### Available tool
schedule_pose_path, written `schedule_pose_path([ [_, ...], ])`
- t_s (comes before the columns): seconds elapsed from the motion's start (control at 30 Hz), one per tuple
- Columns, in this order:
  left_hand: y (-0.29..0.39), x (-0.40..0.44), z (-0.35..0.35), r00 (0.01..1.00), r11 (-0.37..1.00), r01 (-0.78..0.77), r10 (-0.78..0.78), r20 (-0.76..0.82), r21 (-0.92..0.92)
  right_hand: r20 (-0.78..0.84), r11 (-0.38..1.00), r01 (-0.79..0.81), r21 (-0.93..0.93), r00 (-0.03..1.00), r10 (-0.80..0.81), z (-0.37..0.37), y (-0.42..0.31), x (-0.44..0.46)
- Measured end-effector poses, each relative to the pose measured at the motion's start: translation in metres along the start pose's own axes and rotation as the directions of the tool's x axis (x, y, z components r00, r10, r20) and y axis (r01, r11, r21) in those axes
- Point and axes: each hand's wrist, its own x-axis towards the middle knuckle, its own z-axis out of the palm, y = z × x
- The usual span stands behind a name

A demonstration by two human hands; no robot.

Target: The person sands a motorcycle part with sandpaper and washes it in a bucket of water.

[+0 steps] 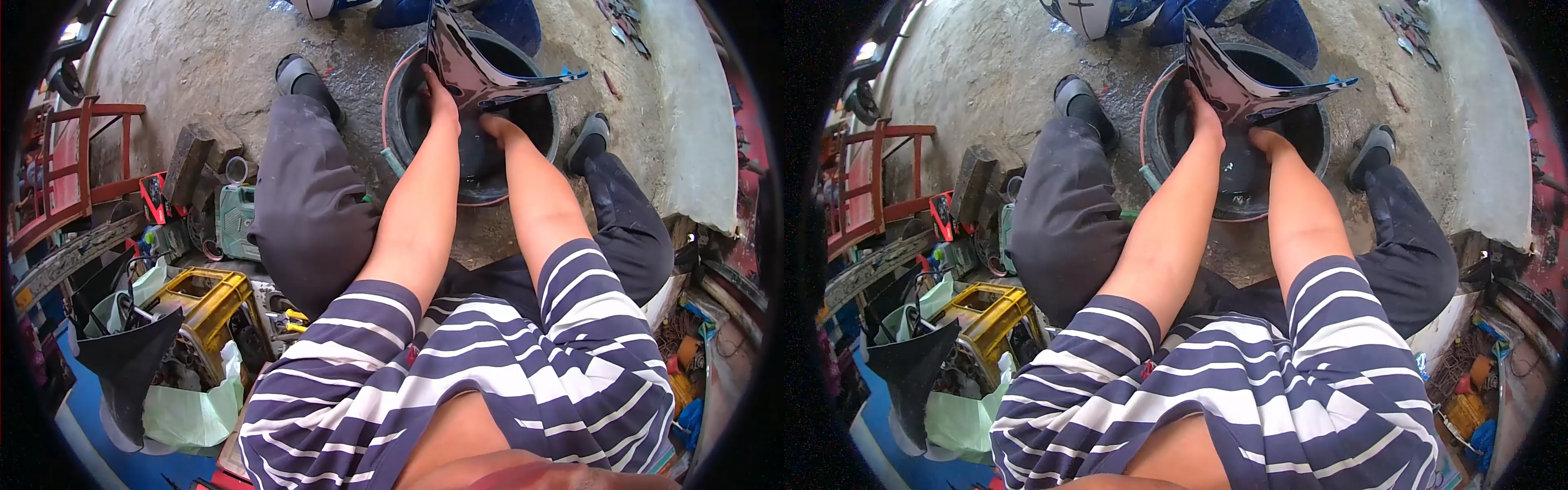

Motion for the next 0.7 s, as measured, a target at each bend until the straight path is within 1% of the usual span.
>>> schedule_pose_path([
  [0.07, 0.002, 0.0, 0.001, 1.0, 1.0, 0.006, -0.006, 0.01, -0.008, 0.054, 0.99, -0.054, 0.132, 0.997, 0.048, 0.003, 0.003, 0.0],
  [0.1, -0.005, 0.009, 0.0, 1.0, 1.0, -0.003, 0.003, 0.017, -0.018, 0.122, 0.967, -0.098, 0.236, 0.99, 0.071, 0.007, 0.016, 0.028],
  [0.13, -0.009, 0.013, -0.001, 1.0, 1.0, -0.01, 0.011, 0.024, -0.027, 0.193, 0.931, -0.149, 0.332, 0.977, 0.088, 0.013, 0.037, 0.076],
  [0.2, 0.0, 0.003, -0.001, 1.0, 1.0, -0.011, 0.011, 0.0, -0.007, 0.285, 0.88, -0.201, 0.431, 0.955, 0.079, 0.016, 0.047, 0.092],
  [0.27, 0.0, 0.001, 0.0, 1.0, 1.0, -0.007, 0.007, -0.025, -0.004, 0.325, 0.871, -0.193, 0.452, 0.945, 0.04, 0.011, 0.031, 0.049],
  [0.33, -0.006, 0.009, 0.003, 0.998, 1.0, 0.0, -0.001, -0.055, -0.022, 0.13, 0.924, -0.116, 0.363, 0.989, 0.073, 0.011, 0.013, 0.003],
  [0.4, -0.005, 0.008, 0.002, 0.999, 0.999, -0.027, 0.026, -0.031, -0.024, -0.01, 0.954, -0.074, 0.29, 0.997, 0.081, 0.013, 0.009, -0.003],
  [0.47, -0.002, 0.001, 0.002, 0.999, 1.0, -0.023, 0.022, -0.033, -0.007, -0.104, 0.984, -0.035, 0.172, 0.993, 0.053, 0.016, 0.021, 0.028],
  [0.5, 0.003, -0.006, 0.003, 0.999, 1.0, -0.006, 0.007, -0.05, 0.009, -0.123, 0.995, -0.021, 0.1, 0.992, 0.033, 0.015, 0.031, 0.055],
  [0.6, -0.001, 0.001, 0.003, 0.997, 1.0, 0.022, -0.02, -0.07, 0.015, -0.024, 0.993, 0.082, -0.086, 0.996, -0.084, 0.001, 0.069, 0.137],
  [0.63, -0.003, 0.004, 0.003, 0.997, 1.0, 0.026, -0.025, -0.071, 0.01, 0.034, 0.986, 0.114, -0.122, 0.993, -0.11, -0.004, 0.073, 0.138],
  [0.7, -0.006, 0.009, 0.005, 0.998, 1.0, -0.01, 0.011, -0.056, 0.018, -0.052, 0.996, 0.092, 0.006, 0.994, -0.091, -0.003, 0.065, 0.126],
])
